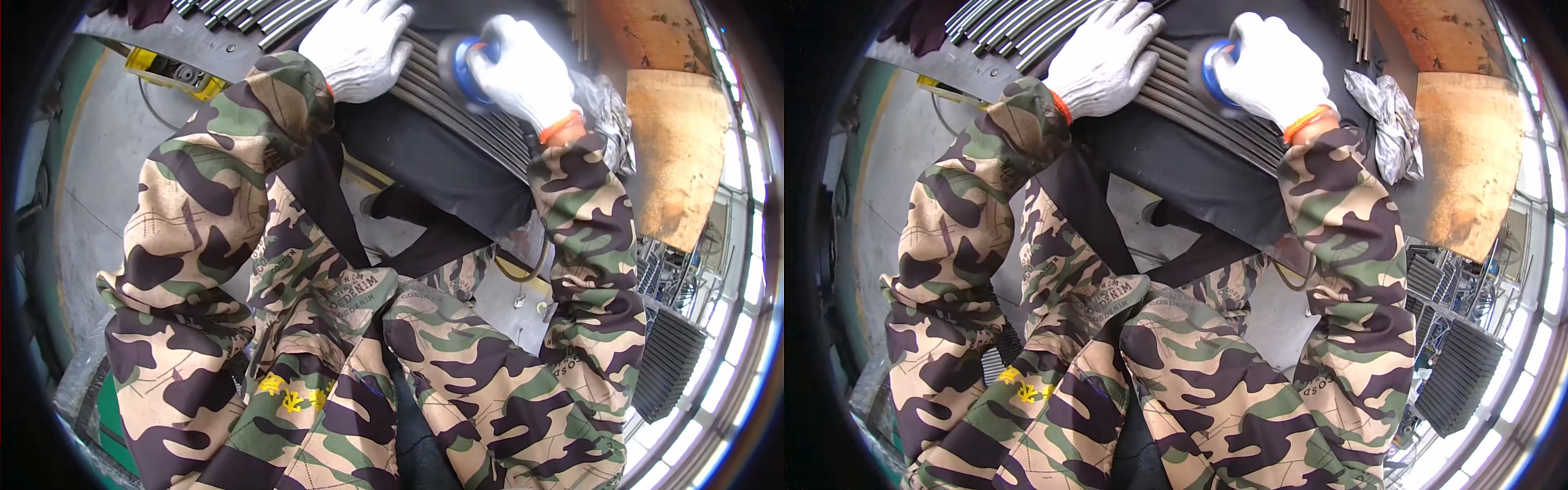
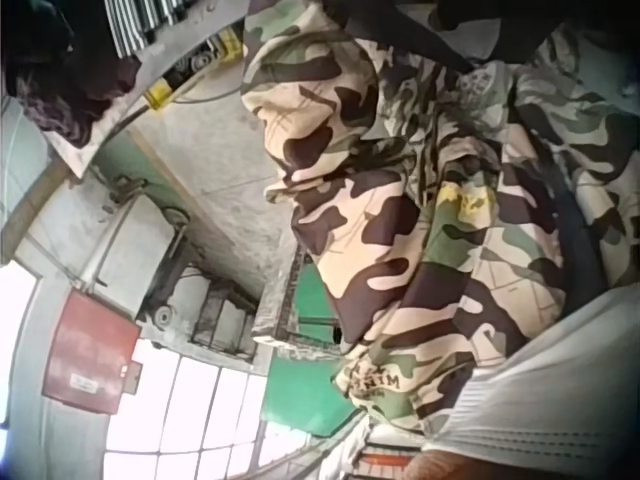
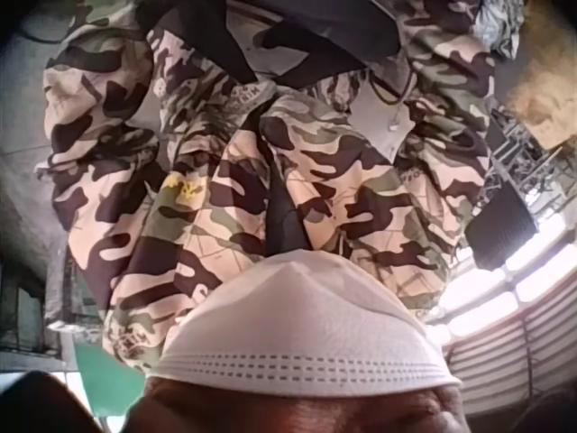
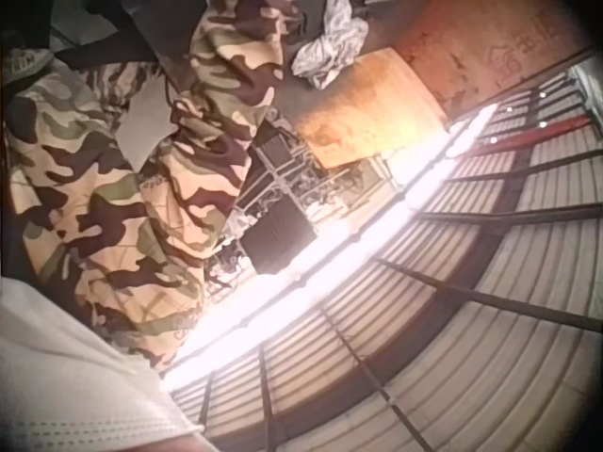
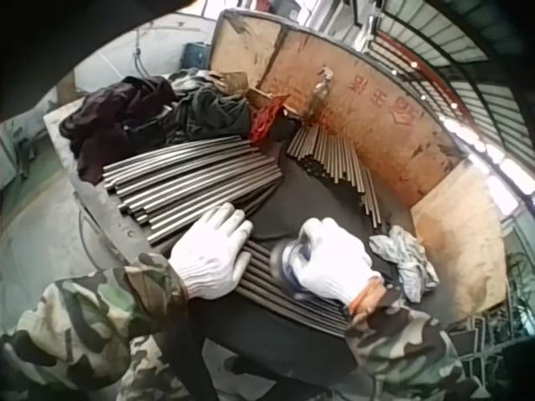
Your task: Sanding and smoothing the surfaces of a stack of curved metal pipes using a handheld power sander.
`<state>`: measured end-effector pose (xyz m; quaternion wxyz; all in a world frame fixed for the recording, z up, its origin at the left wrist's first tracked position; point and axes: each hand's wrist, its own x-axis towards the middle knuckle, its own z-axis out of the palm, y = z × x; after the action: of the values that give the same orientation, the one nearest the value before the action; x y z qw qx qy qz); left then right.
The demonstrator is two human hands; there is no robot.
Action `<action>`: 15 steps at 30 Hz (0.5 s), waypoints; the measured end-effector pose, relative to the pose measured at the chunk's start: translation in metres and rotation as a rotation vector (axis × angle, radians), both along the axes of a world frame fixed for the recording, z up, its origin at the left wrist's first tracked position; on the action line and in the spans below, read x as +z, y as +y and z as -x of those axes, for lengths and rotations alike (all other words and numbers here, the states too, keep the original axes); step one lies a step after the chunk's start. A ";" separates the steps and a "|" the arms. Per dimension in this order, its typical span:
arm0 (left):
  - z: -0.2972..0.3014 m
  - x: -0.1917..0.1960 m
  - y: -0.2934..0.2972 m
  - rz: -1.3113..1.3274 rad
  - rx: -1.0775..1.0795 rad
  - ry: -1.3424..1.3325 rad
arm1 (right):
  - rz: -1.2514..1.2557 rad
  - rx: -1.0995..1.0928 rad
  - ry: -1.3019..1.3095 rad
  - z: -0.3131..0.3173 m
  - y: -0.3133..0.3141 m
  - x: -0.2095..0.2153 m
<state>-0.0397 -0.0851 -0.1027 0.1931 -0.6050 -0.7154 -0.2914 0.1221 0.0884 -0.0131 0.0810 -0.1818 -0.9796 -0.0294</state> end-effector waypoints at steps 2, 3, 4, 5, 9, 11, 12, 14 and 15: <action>0.001 0.001 0.000 -0.014 -0.021 -0.026 | 0.005 0.010 -0.016 -0.006 -0.004 0.000; -0.001 0.002 0.001 -0.020 -0.027 -0.053 | 0.010 0.016 -0.035 -0.011 -0.009 0.001; -0.002 0.003 0.002 -0.030 -0.026 -0.048 | 0.016 0.063 0.001 -0.021 -0.016 -0.001; -0.003 0.003 0.003 -0.040 -0.027 -0.044 | 0.034 0.143 0.019 -0.026 -0.020 0.001; -0.004 0.003 0.007 -0.090 -0.029 -0.007 | 0.024 0.020 -0.047 -0.009 -0.009 0.007; -0.003 0.001 0.001 -0.071 0.001 -0.020 | 0.019 -0.015 -0.085 0.001 -0.007 0.004; -0.002 0.000 -0.002 -0.075 0.000 -0.018 | 0.026 -0.001 -0.084 0.001 -0.010 -0.001; -0.001 -0.002 -0.005 -0.071 -0.001 -0.046 | 0.027 0.040 -0.094 -0.003 -0.028 0.003; -0.005 -0.002 -0.003 -0.084 0.006 -0.032 | 0.043 0.117 -0.058 -0.010 -0.034 0.004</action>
<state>-0.0352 -0.0885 -0.1048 0.2077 -0.5895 -0.7072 -0.3305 0.1322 0.0546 -0.0090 0.0505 -0.1251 -0.9908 -0.0090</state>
